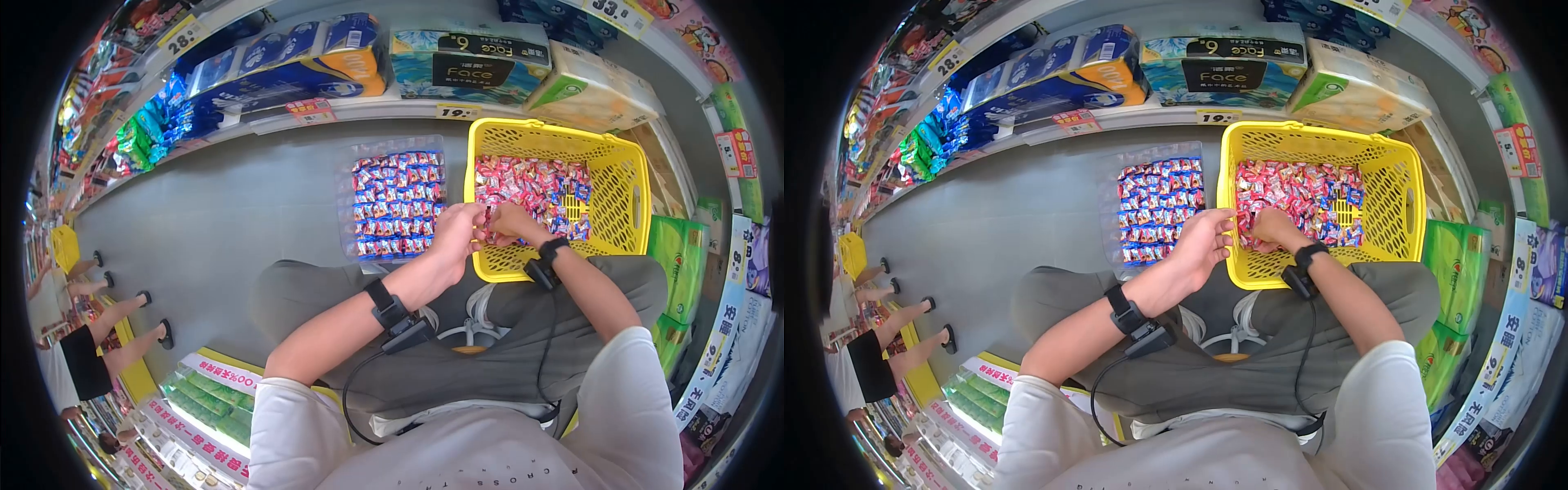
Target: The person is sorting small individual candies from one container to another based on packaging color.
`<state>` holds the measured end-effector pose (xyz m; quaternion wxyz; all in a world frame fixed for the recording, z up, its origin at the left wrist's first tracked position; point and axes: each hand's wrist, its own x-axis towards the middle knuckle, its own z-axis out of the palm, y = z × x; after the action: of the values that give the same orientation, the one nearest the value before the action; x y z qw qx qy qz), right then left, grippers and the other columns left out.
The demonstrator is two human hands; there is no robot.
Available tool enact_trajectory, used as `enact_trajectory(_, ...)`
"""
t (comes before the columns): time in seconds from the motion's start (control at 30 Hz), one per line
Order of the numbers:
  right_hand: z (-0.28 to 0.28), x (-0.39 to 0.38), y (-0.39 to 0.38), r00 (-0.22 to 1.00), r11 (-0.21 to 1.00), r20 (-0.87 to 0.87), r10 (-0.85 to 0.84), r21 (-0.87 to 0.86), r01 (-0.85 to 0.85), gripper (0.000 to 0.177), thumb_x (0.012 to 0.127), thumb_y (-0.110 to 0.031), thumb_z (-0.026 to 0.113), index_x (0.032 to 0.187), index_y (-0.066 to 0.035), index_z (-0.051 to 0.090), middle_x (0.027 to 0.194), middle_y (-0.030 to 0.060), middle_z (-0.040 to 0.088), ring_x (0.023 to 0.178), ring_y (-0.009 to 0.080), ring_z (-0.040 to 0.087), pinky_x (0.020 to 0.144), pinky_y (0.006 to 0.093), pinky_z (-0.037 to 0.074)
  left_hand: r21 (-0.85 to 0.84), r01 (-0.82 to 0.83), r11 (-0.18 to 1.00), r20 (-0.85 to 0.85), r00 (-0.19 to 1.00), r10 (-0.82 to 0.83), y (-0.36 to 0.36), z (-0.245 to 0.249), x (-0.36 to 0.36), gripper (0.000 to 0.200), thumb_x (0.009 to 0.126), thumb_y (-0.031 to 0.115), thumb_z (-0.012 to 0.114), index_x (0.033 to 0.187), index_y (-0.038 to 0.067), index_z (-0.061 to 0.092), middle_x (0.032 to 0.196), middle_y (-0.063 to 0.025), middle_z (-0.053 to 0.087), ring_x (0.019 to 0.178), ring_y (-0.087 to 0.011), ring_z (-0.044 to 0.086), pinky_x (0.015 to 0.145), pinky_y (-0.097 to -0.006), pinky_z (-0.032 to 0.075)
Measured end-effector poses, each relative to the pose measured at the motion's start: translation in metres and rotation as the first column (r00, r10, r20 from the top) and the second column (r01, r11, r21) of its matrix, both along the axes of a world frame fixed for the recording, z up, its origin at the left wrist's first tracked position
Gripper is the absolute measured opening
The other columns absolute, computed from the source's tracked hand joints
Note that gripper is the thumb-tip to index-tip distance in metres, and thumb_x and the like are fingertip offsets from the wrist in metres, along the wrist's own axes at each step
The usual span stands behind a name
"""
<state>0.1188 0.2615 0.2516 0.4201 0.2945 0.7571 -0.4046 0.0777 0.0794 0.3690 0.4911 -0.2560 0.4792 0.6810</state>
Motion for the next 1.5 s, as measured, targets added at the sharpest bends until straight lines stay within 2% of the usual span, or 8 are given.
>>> enact_trajectory(0.2, 0.078, 0.008, -0.025, 0.807, 0.808, -0.185, -0.561, -0.334, 0.485, 0.038, 0.094, -0.032, 0.064, 0.077, 0.002, 0.065, 0.061, 0.0073, 0.063, 0.05, 0.0119, 0.063, 0.045, 0.0239, 0.052, -0.105, 0.003, 0.994, -0.243, 0.97, -0.029, 0.0, -0.01, 0.001, 0.022, 0.09, 0.019, 0.065, 0.108, 0.007, 0.06, 0.094, -0.0001, 0.061, 0.076, -0.01, 0.055, 0.07, -0.0265, 0.045)
enact_trajectory(0.4, 0.116, 0.009, -0.046, 0.674, 0.686, -0.201, -0.711, -0.411, 0.6, 0.044, 0.093, -0.044, 0.063, 0.071, -0.005, 0.058, 0.057, -0.0009, 0.052, 0.042, 0.0061, 0.043, 0.038, 0.0217, 0.027, 0.027, 0.095, 0.995, -0.32, 0.944, -0.081, -0.004, -0.02, 0.001, 0.027, 0.09, 0.017, 0.071, 0.11, 0.001, 0.062, 0.096, -0.0059, 0.067, 0.086, -0.0119, 0.062, 0.078, -0.0278, 0.05)
enact_trajectory(0.5, 0.111, 0.006, -0.061, 0.555, 0.581, -0.211, -0.805, -0.473, 0.663, 0.044, 0.093, -0.042, 0.064, 0.068, -0.005, 0.058, 0.053, -0.0016, 0.048, 0.04, 0.0061, 0.041, 0.036, 0.0227, 0.027, 0.049, 0.062, 0.997, -0.325, 0.945, -0.043, -0.007, -0.013, -0.002, 0.026, 0.089, 0.017, 0.072, 0.107, 0.001, 0.064, 0.097, -0.0066, 0.068, 0.087, -0.0129, 0.063, 0.081, -0.0279, 0.051)
enact_trajectory(0.73, 0.111, 0.002, -0.063, 0.541, 0.544, -0.186, -0.82, -0.546, 0.637, 0.042, 0.092, -0.044, 0.065, 0.078, -0.005, 0.061, 0.065, 0.0008, 0.057, 0.043, 0.0067, 0.048, 0.037, 0.0212, 0.033, 0.061, 0.061, 0.996, -0.438, 0.899, -0.028, -0.013, 0.003, 0.003, 0.016, 0.094, 0.011, 0.065, 0.103, -0.002, 0.065, 0.097, -0.0078, 0.067, 0.087, -0.0121, 0.064, 0.082, -0.0273, 0.053)
enact_trajectory(0.8, 0.116, 0.001, -0.063, 0.539, 0.504, -0.122, -0.833, -0.569, 0.65, 0.04, 0.092, -0.042, 0.064, 0.086, -0.003, 0.062, 0.071, 0.0034, 0.061, 0.046, 0.0076, 0.052, 0.04, 0.0205, 0.038, 0.005, -0.085, 0.996, -0.426, 0.901, 0.079, -0.013, -0.01, 0.003, 0.015, 0.095, 0.011, 0.062, 0.102, -0.002, 0.065, 0.095, -0.0073, 0.067, 0.085, -0.0115, 0.064, 0.08, -0.026, 0.054)
enact_trajectory(1.07, 0.093, 0.007, -0.061, 0.441, 0.412, -0.15, -0.885, -0.695, 0.59, 0.014, 0.096, -0.015, 0.059, 0.103, -0.004, 0.062, 0.084, 0.002, 0.064, 0.065, 0.0066, 0.057, 0.058, 0.0211, 0.046, 0.013, -0.212, 0.977, -0.301, 0.931, 0.206, -0.012, -0.029, 0.008, 0.015, 0.098, 0.011, 0.057, 0.108, 0.0, 0.057, 0.097, -0.0078, 0.064, 0.081, -0.0126, 0.063, 0.075, -0.0258, 0.055)
enact_trajectory(1.37, 0.097, 0.007, -0.067, 0.404, 0.367, -0.11, -0.908, -0.674, 0.641, 0.02, 0.095, -0.018, 0.061, 0.111, -0.006, 0.058, 0.085, 0.0019, 0.063, 0.064, 0.0073, 0.055, 0.057, 0.0228, 0.045, -0.045, -0.259, 0.965, -0.295, 0.926, 0.235, -0.019, -0.044, 0.01, 0.012, 0.098, 0.011, 0.058, 0.104, 0.002, 0.057, 0.094, -0.0074, 0.063, 0.075, -0.012, 0.061, 0.068, -0.0254, 0.053)
enact_trajectory(1.5, 0.092, 0.008, -0.063, 0.416, 0.279, 0.048, -0.908, -0.671, 0.686, 0.016, 0.093, -0.02, 0.059, 0.106, -0.011, 0.056, 0.079, -0.0027, 0.055, 0.063, 0.0088, 0.048, 0.058, 0.0245, 0.041, -0.272, -0.621, 0.735, -0.277, 0.782, 0.558, -0.034, -0.091, -0.022, 0.01, 0.099, 0.011, 0.053, 0.107, 0.005, 0.055, 0.08, -0.0041, 0.057, 0.059, -0.011, 0.052, 0.051, -0.0283, 0.047)
